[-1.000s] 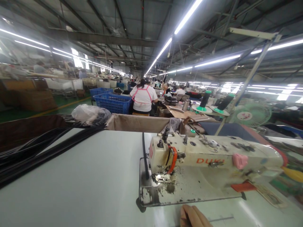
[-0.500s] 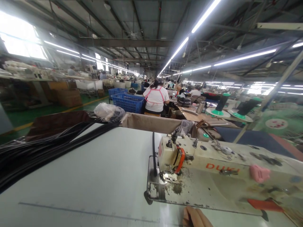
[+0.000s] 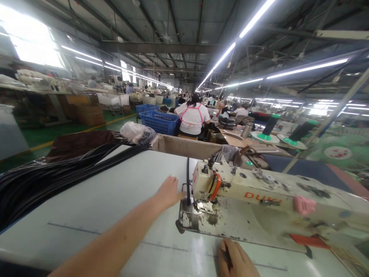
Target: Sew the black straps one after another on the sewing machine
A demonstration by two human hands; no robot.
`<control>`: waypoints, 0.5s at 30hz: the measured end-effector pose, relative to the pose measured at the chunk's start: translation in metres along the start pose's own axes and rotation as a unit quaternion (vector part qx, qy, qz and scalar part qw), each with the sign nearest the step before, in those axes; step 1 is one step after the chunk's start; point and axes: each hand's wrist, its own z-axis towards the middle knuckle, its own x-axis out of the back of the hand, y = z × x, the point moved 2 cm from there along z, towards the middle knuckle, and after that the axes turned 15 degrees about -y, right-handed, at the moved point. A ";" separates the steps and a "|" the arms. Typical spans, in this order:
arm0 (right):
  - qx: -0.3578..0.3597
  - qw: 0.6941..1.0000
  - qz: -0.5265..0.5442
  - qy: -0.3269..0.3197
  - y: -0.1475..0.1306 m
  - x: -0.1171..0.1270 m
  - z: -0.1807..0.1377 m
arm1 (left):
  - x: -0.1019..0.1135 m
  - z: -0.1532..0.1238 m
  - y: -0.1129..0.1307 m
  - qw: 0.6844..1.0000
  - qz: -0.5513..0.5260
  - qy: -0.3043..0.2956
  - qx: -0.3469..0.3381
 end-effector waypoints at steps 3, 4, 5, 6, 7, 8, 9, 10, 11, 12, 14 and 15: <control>-0.024 0.999 0.014 0.025 -0.007 0.001 -0.001 | -0.009 0.037 0.015 1.000 -0.009 0.023 0.003; -0.033 0.999 0.019 0.030 -0.008 0.001 -0.001 | -0.011 0.045 0.017 0.999 -0.013 0.032 0.004; -0.041 0.998 0.025 0.033 -0.010 0.000 -0.001 | -0.013 0.051 0.018 0.999 -0.019 0.042 0.006; -0.043 0.998 0.029 0.032 -0.011 0.000 -0.001 | -0.013 0.056 0.017 0.998 -0.025 0.051 0.008; -0.044 0.998 0.033 0.030 -0.011 0.000 -0.001 | -0.013 0.059 0.016 0.998 -0.031 0.059 0.010; -0.042 0.998 0.036 0.027 -0.012 0.000 -0.001 | -0.013 0.060 0.013 0.997 -0.037 0.067 0.013; -0.040 0.998 0.038 0.025 -0.012 0.001 -0.001 | -0.012 0.060 0.010 0.996 -0.043 0.074 0.017; -0.038 0.998 0.041 0.023 -0.013 0.002 0.000 | -0.011 0.059 0.007 0.995 -0.049 0.080 0.022; -0.036 0.998 0.043 0.022 -0.013 0.003 0.000 | -0.009 0.057 0.003 0.995 -0.053 0.084 0.027; -0.036 0.998 0.046 0.020 -0.013 0.004 0.001 | -0.008 0.054 -0.001 0.994 -0.057 0.087 0.031; -0.040 0.998 0.049 0.016 -0.013 0.007 0.001 | -0.006 0.045 -0.006 0.993 -0.064 0.091 0.032; -0.038 0.998 0.049 0.011 -0.013 0.008 0.001 | -0.005 0.040 -0.008 0.993 -0.067 0.091 0.028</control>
